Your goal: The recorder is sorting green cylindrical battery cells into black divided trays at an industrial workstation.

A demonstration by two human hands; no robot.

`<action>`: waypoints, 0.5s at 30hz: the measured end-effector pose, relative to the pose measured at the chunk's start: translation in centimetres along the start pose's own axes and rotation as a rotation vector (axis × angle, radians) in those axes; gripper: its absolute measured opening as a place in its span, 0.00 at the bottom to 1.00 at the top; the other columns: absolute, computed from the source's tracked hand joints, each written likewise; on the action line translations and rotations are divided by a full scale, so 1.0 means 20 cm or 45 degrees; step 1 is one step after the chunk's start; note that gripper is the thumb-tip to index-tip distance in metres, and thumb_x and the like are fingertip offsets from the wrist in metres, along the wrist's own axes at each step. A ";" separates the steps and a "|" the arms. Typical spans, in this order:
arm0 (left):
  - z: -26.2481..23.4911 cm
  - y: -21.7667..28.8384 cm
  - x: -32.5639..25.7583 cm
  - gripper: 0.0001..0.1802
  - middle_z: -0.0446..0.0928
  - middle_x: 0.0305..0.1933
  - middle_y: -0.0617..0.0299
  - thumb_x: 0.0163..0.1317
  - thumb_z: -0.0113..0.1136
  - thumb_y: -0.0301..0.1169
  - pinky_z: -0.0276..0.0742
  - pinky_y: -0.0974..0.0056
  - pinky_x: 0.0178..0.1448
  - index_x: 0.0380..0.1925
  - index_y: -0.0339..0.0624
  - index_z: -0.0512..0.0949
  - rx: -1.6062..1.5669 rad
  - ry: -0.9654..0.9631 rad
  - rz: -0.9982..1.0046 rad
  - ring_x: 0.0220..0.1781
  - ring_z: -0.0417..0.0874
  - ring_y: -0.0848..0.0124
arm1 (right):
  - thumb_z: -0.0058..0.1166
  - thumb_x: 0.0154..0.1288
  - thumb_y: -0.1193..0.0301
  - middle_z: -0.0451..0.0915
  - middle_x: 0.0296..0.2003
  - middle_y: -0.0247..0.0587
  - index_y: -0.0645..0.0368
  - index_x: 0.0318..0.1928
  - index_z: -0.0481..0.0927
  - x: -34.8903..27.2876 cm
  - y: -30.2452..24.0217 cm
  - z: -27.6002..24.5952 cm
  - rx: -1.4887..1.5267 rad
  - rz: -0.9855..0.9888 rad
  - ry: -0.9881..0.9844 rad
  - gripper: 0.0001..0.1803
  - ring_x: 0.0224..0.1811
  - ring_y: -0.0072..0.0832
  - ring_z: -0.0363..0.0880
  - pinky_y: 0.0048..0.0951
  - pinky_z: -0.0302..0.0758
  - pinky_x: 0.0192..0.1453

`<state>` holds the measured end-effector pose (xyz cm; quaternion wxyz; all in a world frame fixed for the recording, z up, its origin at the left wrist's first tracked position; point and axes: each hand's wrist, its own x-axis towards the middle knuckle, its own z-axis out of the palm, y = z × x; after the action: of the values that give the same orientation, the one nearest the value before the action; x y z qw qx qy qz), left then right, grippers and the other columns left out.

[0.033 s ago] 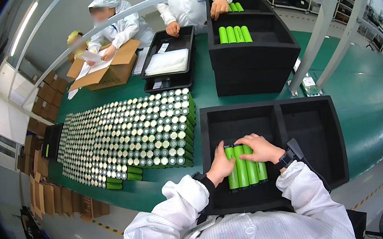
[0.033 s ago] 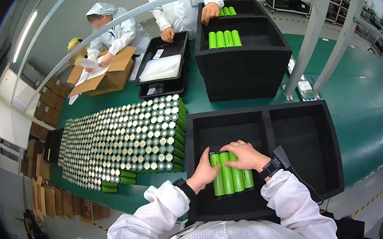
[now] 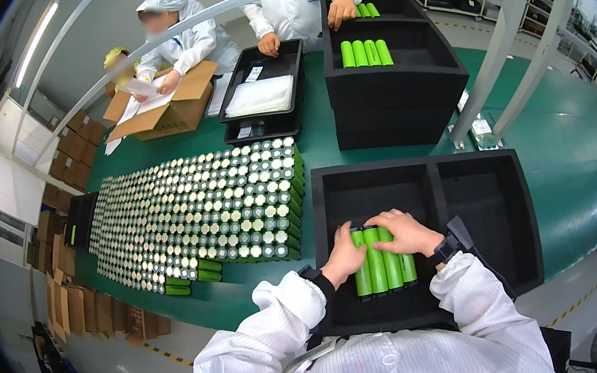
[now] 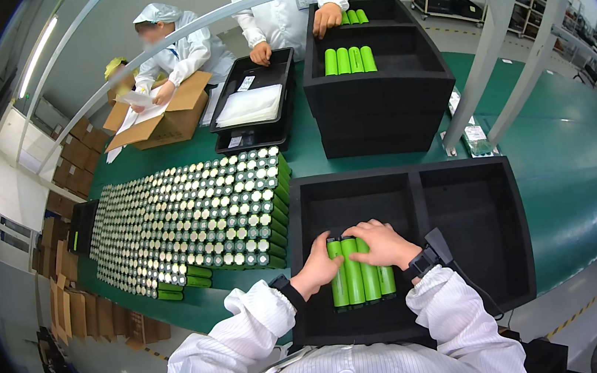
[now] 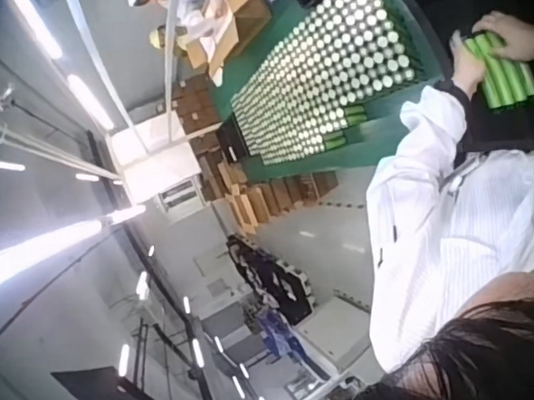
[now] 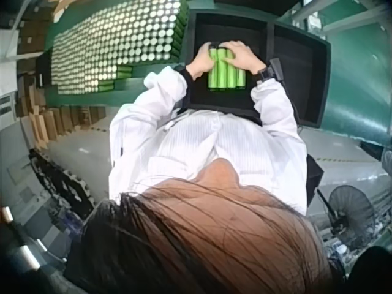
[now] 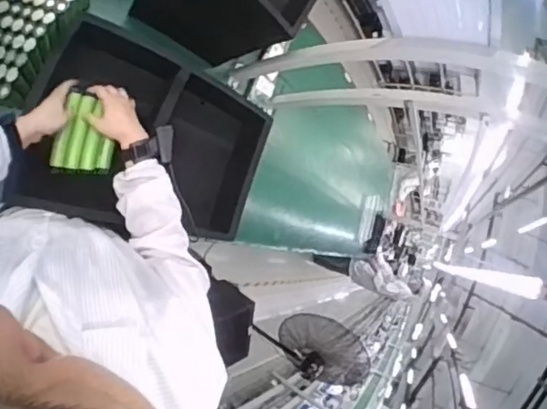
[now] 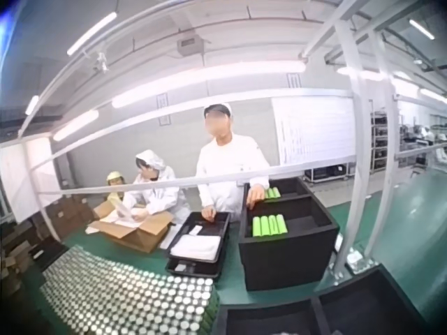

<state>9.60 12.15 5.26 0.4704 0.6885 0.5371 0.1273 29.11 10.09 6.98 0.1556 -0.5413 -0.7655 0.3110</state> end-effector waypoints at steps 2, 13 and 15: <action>0.01 -0.03 0.05 0.38 0.56 0.67 0.38 0.58 0.58 0.25 0.65 0.57 0.68 0.67 0.33 0.52 -0.074 -0.039 -0.036 0.70 0.61 0.49 | 0.59 0.57 0.56 0.76 0.51 0.40 0.48 0.55 0.76 0.00 -0.01 -0.01 0.002 0.008 0.007 0.25 0.58 0.42 0.70 0.49 0.69 0.58; 0.10 0.02 0.10 0.38 0.52 0.68 0.41 0.62 0.51 0.46 0.57 0.49 0.71 0.67 0.40 0.53 -0.454 0.038 -0.584 0.70 0.55 0.45 | 0.51 0.67 0.56 0.73 0.52 0.57 0.64 0.52 0.76 0.01 0.13 0.14 0.298 0.531 0.477 0.24 0.57 0.48 0.70 0.40 0.67 0.62; 0.08 0.06 0.09 0.40 0.51 0.69 0.40 0.63 0.49 0.52 0.56 0.48 0.71 0.68 0.41 0.52 -0.539 0.021 -0.601 0.71 0.53 0.46 | 0.51 0.67 0.53 0.70 0.54 0.59 0.64 0.55 0.74 -0.02 0.08 0.19 0.266 0.723 0.523 0.28 0.60 0.49 0.68 0.39 0.66 0.63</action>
<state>12.05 12.84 4.74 0.6155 0.4306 0.6474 0.1290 28.36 8.89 3.13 0.2679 -0.7646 -0.5017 0.3032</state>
